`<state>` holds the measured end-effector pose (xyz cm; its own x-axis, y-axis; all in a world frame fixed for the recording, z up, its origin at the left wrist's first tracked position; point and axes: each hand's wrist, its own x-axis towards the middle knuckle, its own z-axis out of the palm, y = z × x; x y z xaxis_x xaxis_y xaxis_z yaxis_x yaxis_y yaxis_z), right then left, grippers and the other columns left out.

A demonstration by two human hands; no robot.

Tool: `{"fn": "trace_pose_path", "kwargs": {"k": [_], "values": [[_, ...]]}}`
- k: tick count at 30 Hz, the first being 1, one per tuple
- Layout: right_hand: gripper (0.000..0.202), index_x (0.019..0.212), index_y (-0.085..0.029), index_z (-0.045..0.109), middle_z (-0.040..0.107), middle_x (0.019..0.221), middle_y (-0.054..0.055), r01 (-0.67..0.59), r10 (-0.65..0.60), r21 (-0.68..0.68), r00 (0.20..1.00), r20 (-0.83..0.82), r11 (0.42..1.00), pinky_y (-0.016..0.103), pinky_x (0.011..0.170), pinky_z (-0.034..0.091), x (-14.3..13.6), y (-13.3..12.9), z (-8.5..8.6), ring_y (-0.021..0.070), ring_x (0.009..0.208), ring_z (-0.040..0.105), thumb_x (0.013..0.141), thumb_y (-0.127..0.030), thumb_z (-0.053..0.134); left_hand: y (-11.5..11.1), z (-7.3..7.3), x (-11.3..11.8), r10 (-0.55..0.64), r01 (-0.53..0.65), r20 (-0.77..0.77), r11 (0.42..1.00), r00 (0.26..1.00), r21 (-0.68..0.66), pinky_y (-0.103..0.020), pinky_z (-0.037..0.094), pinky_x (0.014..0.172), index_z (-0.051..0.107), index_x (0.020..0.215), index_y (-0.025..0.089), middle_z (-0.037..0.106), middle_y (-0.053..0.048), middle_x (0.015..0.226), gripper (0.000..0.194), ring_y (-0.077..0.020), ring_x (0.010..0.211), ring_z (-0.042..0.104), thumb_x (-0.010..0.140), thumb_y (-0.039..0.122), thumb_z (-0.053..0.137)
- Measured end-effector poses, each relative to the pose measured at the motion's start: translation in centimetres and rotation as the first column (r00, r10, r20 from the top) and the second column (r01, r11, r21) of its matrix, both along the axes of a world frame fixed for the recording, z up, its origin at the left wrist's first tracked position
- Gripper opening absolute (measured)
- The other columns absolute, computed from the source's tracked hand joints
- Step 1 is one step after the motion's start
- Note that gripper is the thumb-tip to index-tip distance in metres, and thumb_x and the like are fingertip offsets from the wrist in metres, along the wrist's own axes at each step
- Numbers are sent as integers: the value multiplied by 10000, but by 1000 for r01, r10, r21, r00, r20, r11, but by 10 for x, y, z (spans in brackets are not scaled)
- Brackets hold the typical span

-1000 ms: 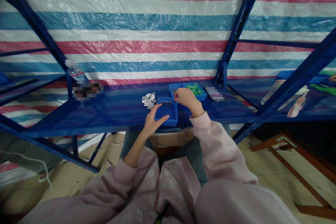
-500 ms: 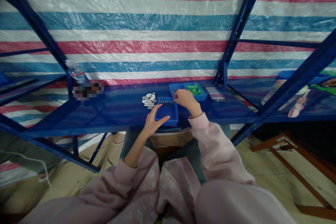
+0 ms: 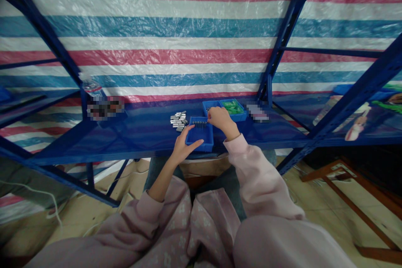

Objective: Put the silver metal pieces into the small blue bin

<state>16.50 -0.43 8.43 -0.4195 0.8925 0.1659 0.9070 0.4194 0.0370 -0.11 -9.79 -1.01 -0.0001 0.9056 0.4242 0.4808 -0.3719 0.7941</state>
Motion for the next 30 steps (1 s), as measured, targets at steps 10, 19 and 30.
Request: {"fn": "trace_pose_path", "kwargs": {"k": [10,19,30], "values": [[184,945,-121,700,706,965,156,86,-86,21,996,25,996,325,860,403,-14,-9,-10,259,1024,623,810,-201,605,-1,2,0,-6,6,-20,1000,1000,5,-460,322,1108,467,1310,240,489,-91,1407,657,-268,1325,430,747,500,683],[169,907,-127,703,698,1004,163,107,-109,62,994,27,992,355,886,375,-14,-11,-12,274,1048,597,806,-215,601,1,0,0,-4,4,-33,1000,999,9,-453,327,1108,462,1310,239,490,-90,1406,658,-267,1332,421,750,508,679],[175,964,-155,654,678,1062,118,154,-157,-49,986,-63,987,313,816,444,-11,-15,-3,253,1022,623,800,-178,597,-1,1,1,-3,4,-55,1000,998,16,-458,324,1103,423,1335,232,475,-102,1417,709,-271,1327,427,742,526,678]]}}
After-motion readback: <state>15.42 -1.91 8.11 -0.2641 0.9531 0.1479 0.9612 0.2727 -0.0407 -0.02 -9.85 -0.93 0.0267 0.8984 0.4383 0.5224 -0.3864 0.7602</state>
